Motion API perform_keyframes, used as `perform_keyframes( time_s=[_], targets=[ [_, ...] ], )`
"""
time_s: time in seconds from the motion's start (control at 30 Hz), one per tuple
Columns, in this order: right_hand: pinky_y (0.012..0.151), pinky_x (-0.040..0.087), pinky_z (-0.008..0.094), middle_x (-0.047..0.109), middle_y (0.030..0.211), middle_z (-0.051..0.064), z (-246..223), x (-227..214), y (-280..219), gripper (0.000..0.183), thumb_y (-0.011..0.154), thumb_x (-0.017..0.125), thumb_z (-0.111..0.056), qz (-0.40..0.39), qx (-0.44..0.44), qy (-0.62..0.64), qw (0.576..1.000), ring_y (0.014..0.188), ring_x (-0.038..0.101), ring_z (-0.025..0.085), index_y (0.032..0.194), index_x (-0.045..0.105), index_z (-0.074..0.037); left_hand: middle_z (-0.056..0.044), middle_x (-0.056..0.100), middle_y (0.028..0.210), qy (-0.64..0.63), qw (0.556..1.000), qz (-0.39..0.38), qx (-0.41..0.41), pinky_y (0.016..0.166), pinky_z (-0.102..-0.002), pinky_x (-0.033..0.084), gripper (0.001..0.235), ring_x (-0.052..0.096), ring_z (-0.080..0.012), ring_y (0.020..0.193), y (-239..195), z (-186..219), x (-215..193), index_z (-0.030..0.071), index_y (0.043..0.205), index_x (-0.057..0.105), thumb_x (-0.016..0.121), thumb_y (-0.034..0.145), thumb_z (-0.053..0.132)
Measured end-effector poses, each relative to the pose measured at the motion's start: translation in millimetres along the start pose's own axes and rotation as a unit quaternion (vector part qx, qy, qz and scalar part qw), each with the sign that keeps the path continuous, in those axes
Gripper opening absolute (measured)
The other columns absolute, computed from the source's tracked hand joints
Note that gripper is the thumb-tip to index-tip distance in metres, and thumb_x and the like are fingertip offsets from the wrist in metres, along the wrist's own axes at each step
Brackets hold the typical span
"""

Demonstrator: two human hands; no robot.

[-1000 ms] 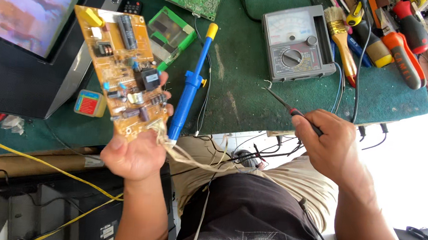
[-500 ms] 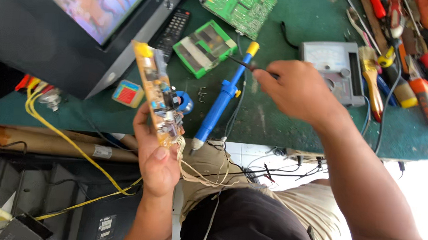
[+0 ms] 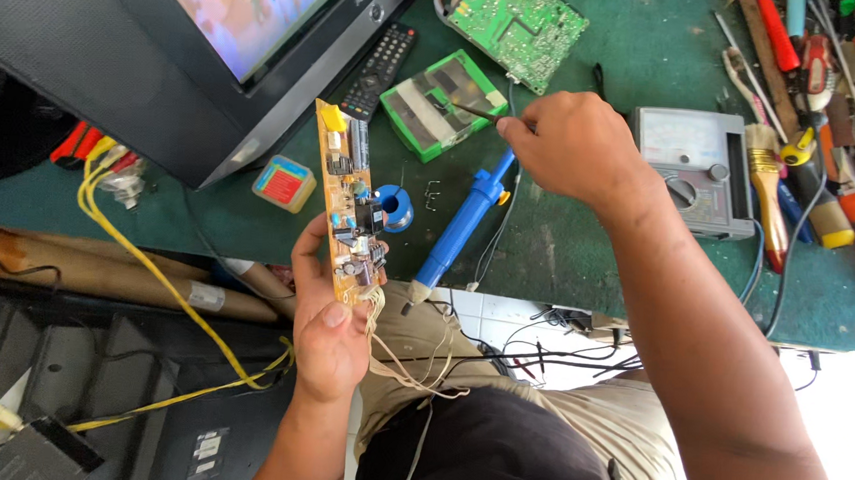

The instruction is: The person is soldering a green circuit board using a soldering iron and solder wire. They also use a desoldering pump to remove solder and pliers to manipulate components. The person flips the board over to work on different sides.

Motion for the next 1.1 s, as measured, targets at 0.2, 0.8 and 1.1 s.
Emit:
perform_keyframes(
  time_s=[0.2,0.8,1.1],
  targets=[
    [0.063,0.036,0.053,0.055,0.069,0.017,32.5,-31.6,-41.5,0.059,0.120,0.060,-0.042,0.147,-0.022,0.081,0.986,0.066,0.050,0.036,0.075,0.053,-0.004,-0.012,0.055,0.138,0.023,0.998,-0.056,-0.025,0.088,-0.027,0.051,0.100,0.058,-0.0167,0.113,-2.5,-5.7,33.2,0.008,0.160,0.033,0.086,0.080,0.036],
    [0.109,0.049,0.047,0.069,0.130,0.028,167.0,13.3,-230.8,0.019,0.115,0.060,0.002,0.327,0.016,0.189,0.926,0.125,0.063,0.038,0.125,0.073,0.012,-0.030,0.053,0.142,0.691,0.655,-0.225,0.208,0.110,-0.058,0.048,0.124,0.058,-0.0474,0.123,-6.2,-96.7,137.8,-0.004,0.155,0.036,0.091,0.078,0.076],
    [0.078,0.043,0.052,0.060,0.088,0.016,137.9,-24.5,-107.4,0.040,0.122,0.073,-0.031,0.257,-0.036,0.043,0.965,0.090,0.057,0.038,0.096,0.065,-0.001,-0.027,0.050,0.153,0.642,0.694,-0.243,0.217,0.120,-0.062,0.043,0.073,0.053,-0.0484,0.142,13.4,-41.9,125.2,0.000,0.148,0.048,0.079,0.101,0.046]
  ],
)
Point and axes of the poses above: each hand's wrist, its own y-axis towards the middle knuckle, its own x-axis out of the palm, z = x × y, the point moved 6 cm from there along y, towards the middle knuckle
